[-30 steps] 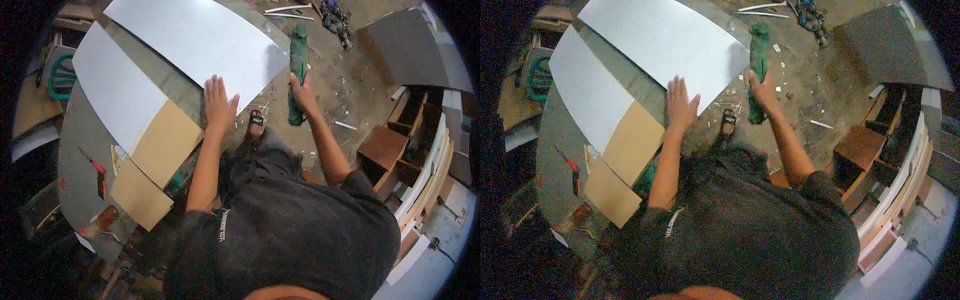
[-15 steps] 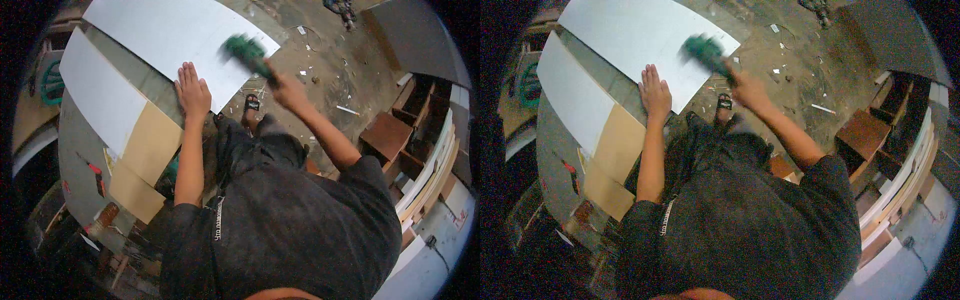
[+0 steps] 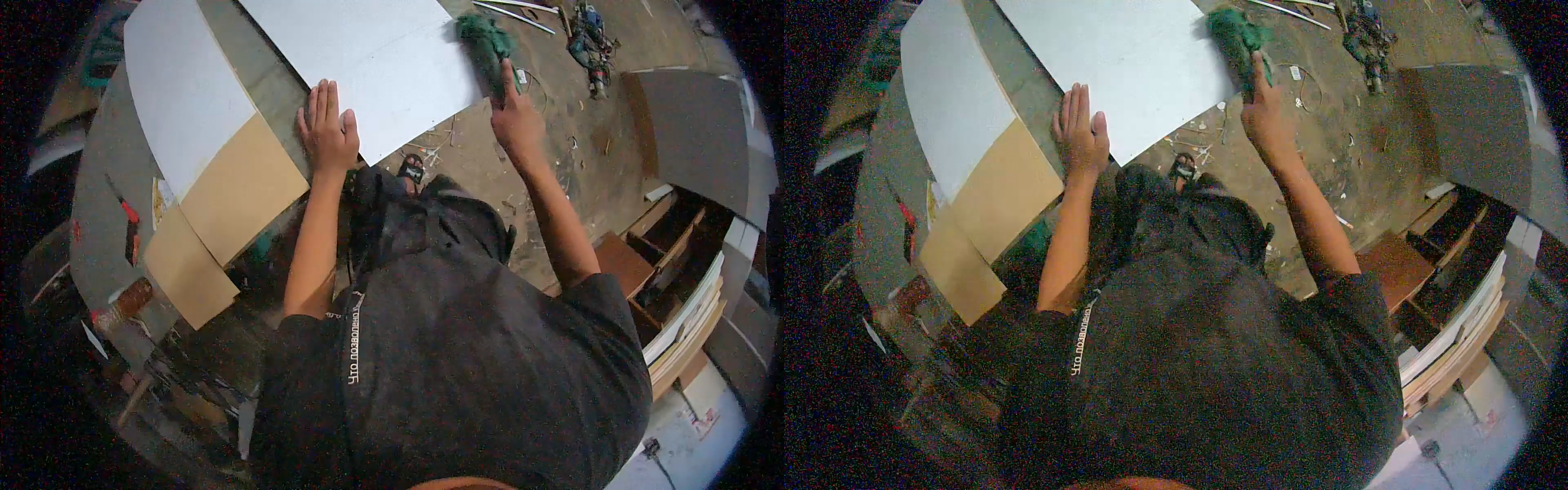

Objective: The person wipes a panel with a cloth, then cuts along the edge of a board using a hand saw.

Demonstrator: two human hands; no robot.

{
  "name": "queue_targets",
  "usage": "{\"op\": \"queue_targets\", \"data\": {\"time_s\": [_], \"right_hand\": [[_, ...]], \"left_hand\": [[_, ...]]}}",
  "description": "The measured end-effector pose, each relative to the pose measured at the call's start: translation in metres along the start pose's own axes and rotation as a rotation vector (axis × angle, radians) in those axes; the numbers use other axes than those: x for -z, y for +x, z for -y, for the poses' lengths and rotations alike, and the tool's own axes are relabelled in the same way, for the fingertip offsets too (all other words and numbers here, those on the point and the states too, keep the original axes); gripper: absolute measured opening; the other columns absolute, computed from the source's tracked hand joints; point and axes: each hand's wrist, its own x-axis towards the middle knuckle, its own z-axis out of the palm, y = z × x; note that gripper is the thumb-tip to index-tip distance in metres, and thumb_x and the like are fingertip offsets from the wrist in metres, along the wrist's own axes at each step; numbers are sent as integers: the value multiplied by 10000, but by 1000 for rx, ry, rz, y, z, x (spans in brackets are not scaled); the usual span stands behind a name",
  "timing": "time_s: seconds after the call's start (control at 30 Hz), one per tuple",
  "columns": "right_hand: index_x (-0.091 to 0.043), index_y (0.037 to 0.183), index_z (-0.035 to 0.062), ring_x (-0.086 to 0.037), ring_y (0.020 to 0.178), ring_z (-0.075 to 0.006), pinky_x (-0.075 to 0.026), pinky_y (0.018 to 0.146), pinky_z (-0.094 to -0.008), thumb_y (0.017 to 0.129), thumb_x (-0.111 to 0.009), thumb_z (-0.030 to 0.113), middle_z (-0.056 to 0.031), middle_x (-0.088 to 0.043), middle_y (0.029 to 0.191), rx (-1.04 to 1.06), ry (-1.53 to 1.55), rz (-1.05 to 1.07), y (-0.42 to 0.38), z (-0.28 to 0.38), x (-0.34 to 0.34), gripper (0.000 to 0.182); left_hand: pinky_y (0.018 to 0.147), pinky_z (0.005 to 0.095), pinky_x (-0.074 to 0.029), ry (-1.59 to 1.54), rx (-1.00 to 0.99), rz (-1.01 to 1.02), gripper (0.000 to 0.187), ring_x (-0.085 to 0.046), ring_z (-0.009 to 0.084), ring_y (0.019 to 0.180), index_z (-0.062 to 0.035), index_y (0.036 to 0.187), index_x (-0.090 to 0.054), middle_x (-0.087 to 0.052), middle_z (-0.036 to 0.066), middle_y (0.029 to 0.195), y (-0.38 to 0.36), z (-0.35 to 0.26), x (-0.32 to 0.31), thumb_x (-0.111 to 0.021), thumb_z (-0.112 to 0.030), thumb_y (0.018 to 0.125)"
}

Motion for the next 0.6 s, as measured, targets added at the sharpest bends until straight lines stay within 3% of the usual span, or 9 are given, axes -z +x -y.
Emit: {"op": "queue_targets", "data": {"time_s": [0.07, 0.1, 0.13, 0.2, 0.3, 0.4, 0.47, 0.6], "right_hand": [[-229, 1595, 374, -674, 841, -465, -556, 702, -543, 971, -576, 253, -262, -642, 1054, 1, -149, 0, 1, 12, 7, 724], [-285, 1579, 376, -671, 860, -475, -560, 700, -548, 973, -578, 268, -261, -617, 1087, 297, 38, -192, -7, 13, -18, 682], [-331, 1556, 396, -674, 861, -463, -562, 708, -540, 956, -588, 229, -240, -602, 1090, 238, -102, 66, -22, 6, -34, 674], [-361, 1538, 422, -672, 883, -443, -558, 726, -530, 939, -595, 193, -212, -607, 1080, 254, -66, 150, -40, 20, -39, 683], [-374, 1537, 425, -673, 860, -417, -552, 726, -510, 918, -616, 173, -194, -609, 1019, 242, 14, 84, -47, 12, -19, 711], [-403, 1539, 395, -686, 862, -352, -553, 747, -456, 898, -642, 169, -182, -643, 1015, 81, 182, -95, -53, -19, -21, 720], [-408, 1549, 341, -686, 878, -300, -550, 772, -420, 886, -658, 152, -178, -670, 1054, 73, 325, -171, -55, -50, -24, 734], [-425, 1554, 235, -676, 922, -232, -541, 839, -372, 881, -670, 116, -167, -689, 1209, -53, 523, -261, -65, -52, -6, 726]], "left_hand": [[1203, 580, -164, -19, -2, -10, 602, -329, 303, 1492, -89, 1534, -423, -406, 114, 1593, 0, 2, -2, -457, -340, 988], [1204, 578, -161, -16, 4, -10, 603, -330, 307, 1490, -90, 1534, -424, -407, 111, 1593, 0, 1, -2, -459, -344, 989], [1205, 577, -159, -14, 7, -11, 604, -331, 312, 1489, -91, 1534, -425, -407, 108, 1593, 0, 0, -2, -461, -349, 989], [1206, 580, -151, 56, 10, -5, 606, -329, 326, 1487, -95, 1532, -428, -408, 101, 1594, 1, 2, -1, -460, -367, 991], [1205, 591, -137, 145, 39, -1, 609, -329, 345, 1482, -99, 1526, -437, -420, 93, 1586, -2, 0, 2, -456, -396, 995], [1201, 610, -124, 167, 69, 10, 605, -320, 345, 1485, -100, 1512, -454, -429, 91, 1577, -3, -6, 5, -449, -421, 999], [1197, 620, -115, 176, 82, 5, 603, -308, 339, 1490, -101, 1503, -464, -430, 88, 1574, 1, -7, 6, -446, -435, 1001], [1194, 638, -88, 161, 85, 38, 661, -271, 329, 1505, -76, 1519, -416, -385, 87, 1596, -2, -3, 1, -472, -469, 991]]}}
